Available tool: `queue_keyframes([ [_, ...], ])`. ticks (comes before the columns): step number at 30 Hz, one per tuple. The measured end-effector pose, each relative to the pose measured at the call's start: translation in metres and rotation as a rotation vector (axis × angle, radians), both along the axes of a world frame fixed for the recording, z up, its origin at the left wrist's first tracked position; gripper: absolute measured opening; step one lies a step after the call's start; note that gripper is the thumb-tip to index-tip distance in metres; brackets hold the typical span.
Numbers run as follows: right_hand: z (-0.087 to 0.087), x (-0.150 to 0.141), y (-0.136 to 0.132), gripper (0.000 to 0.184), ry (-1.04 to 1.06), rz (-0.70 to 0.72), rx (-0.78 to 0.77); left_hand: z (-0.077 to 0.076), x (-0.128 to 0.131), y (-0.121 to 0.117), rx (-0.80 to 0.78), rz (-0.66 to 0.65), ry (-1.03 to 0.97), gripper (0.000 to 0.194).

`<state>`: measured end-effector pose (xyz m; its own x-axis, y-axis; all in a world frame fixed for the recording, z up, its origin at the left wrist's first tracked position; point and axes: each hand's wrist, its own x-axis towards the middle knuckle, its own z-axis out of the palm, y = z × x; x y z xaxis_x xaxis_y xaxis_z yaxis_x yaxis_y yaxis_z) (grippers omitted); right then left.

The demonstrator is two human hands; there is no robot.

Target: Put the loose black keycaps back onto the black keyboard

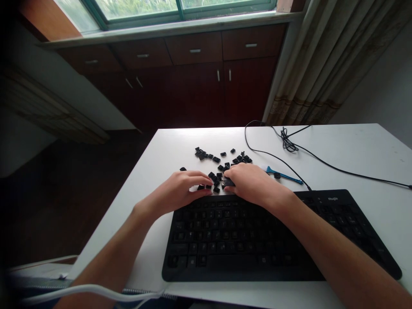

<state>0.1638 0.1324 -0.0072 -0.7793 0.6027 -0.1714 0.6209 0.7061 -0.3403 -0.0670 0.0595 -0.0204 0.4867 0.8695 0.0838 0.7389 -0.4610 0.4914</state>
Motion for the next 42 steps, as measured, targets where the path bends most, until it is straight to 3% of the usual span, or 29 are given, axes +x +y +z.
queue_keyframes([
  [10, -0.003, -0.004, -0.001, 0.019, 0.027, 0.002, 0.003, -0.014, 0.003, 0.009, 0.026, -0.076, -0.097, 0.019],
  [30, -0.003, -0.003, -0.003, 0.018, 0.077, 0.015, -0.021, -0.018, 0.003, 0.009, -0.009, -0.091, -0.220, 0.021],
  [33, -0.005, -0.002, -0.001, 0.019, 0.071, 0.003, -0.028, -0.018, 0.005, 0.009, -0.087, 0.069, -0.501, 0.018],
  [37, -0.006, -0.001, 0.000, 0.019, 0.058, -0.019, -0.017, -0.012, 0.012, 0.011, -0.432, 0.419, -1.342, 0.021],
  [39, -0.005, -0.001, -0.001, 0.018, 0.050, -0.028, -0.011, -0.009, 0.016, 0.011, -0.658, 0.498, -1.721, 0.022],
  [42, -0.005, -0.002, -0.004, 0.016, 0.031, -0.036, 0.009, -0.007, 0.021, 0.011, -0.889, 0.541, -2.018, 0.022],
])
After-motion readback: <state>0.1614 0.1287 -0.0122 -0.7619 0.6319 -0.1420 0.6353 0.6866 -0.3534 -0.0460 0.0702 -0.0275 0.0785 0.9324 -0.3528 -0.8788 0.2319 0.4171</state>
